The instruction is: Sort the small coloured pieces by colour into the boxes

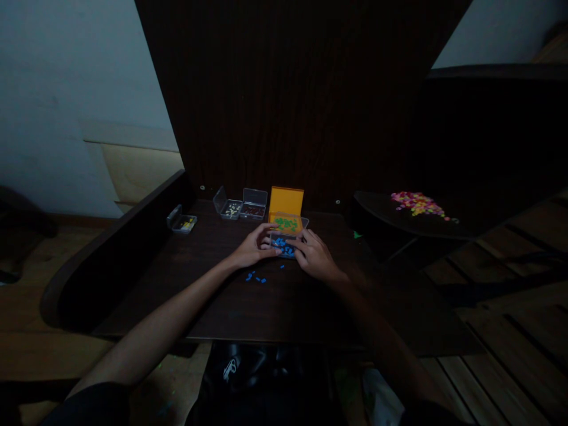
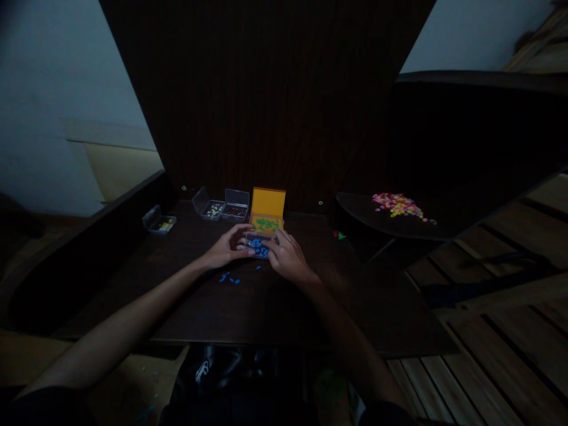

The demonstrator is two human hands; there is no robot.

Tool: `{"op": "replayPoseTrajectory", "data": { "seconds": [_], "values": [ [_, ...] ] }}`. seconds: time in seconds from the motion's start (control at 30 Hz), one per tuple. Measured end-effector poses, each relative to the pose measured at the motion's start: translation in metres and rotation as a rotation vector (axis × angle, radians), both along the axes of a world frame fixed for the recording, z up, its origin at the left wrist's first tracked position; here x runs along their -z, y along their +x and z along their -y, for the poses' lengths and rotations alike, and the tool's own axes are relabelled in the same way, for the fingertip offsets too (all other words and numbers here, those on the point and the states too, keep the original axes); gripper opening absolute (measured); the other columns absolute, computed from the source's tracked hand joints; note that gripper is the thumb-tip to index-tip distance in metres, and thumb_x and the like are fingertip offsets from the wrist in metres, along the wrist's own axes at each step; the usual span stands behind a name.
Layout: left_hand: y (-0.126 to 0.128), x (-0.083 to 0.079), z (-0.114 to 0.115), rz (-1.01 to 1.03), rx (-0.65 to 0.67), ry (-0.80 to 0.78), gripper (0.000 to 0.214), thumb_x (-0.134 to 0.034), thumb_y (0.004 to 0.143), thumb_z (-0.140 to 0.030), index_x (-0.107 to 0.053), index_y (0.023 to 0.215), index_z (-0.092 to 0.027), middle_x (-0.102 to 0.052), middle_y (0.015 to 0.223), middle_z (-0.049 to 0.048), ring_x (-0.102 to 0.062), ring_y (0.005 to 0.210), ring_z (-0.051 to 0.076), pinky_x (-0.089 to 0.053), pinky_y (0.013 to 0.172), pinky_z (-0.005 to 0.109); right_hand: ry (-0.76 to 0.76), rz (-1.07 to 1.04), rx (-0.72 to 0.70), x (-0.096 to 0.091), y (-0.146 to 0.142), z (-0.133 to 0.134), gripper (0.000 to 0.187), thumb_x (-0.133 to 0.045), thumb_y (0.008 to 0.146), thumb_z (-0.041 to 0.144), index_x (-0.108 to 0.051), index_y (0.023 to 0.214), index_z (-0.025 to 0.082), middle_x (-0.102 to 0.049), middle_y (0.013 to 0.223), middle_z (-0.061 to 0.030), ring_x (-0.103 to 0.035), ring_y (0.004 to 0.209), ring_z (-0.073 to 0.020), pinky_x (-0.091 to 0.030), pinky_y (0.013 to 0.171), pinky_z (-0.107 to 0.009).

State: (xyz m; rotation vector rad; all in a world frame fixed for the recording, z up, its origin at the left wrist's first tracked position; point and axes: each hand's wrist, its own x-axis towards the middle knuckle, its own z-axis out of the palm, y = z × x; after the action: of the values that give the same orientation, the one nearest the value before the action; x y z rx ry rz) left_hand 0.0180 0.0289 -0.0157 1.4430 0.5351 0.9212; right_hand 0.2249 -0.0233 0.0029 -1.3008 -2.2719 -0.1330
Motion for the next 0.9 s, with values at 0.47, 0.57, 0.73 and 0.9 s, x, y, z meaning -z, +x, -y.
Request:
{"op": "replayPoseTrajectory", "data": {
  "seconds": [0.47, 0.57, 0.73, 0.9],
  "values": [
    [-0.0004, -0.0011, -0.0008, 0.007, -0.001, 0.001, 0.070, -0.082, 0.063, -0.020, -0.047, 0.123, -0.019, -0.057, 0.120, 0.0105, -0.061, 0.089, 0.014, -0.053, 0.082, 0.033, -0.011, -0.087, -0.087, 0.0046, -0.0008, -0.0028, 0.041, -0.042, 0.080, 0.003, -0.071, 0.105, 0.016, -0.052, 0.093, -0.0100, -0.049, 0.089, -0.0211, -0.045, 0.082, -0.036],
    [-0.0004, -0.0021, -0.0002, 0.008, -0.001, -0.001, 0.069, -0.082, 0.063, -0.021, -0.048, 0.123, -0.019, -0.056, 0.121, 0.0105, -0.060, 0.089, 0.013, -0.053, 0.081, 0.033, 0.010, -0.080, -0.036, 0.0056, 0.0002, -0.0035, 0.042, -0.043, 0.078, 0.003, -0.070, 0.107, 0.016, -0.053, 0.094, -0.0106, -0.049, 0.090, -0.0222, -0.045, 0.083, -0.037],
    [-0.0006, -0.0033, 0.0003, 0.014, -0.002, -0.006, 0.069, -0.082, 0.062, -0.020, -0.048, 0.122, -0.019, -0.057, 0.121, 0.0105, -0.061, 0.090, 0.014, -0.053, 0.082, 0.033, 0.009, -0.069, -0.043, 0.0062, 0.0017, -0.0040, 0.036, -0.043, 0.079, 0.004, -0.072, 0.098, 0.013, -0.053, 0.092, -0.0112, -0.049, 0.089, -0.0225, -0.046, 0.082, -0.038],
    [-0.0011, -0.0029, -0.0008, 0.017, -0.001, 0.004, 0.069, -0.082, 0.062, -0.021, -0.048, 0.122, -0.020, -0.057, 0.122, 0.0103, -0.061, 0.091, 0.015, -0.053, 0.084, 0.035, 0.026, -0.088, -0.071, 0.0053, 0.0015, -0.0039, 0.034, -0.044, 0.079, 0.004, -0.071, 0.099, 0.014, -0.053, 0.093, -0.0105, -0.049, 0.089, -0.0218, -0.046, 0.082, -0.037]
  ]
}}
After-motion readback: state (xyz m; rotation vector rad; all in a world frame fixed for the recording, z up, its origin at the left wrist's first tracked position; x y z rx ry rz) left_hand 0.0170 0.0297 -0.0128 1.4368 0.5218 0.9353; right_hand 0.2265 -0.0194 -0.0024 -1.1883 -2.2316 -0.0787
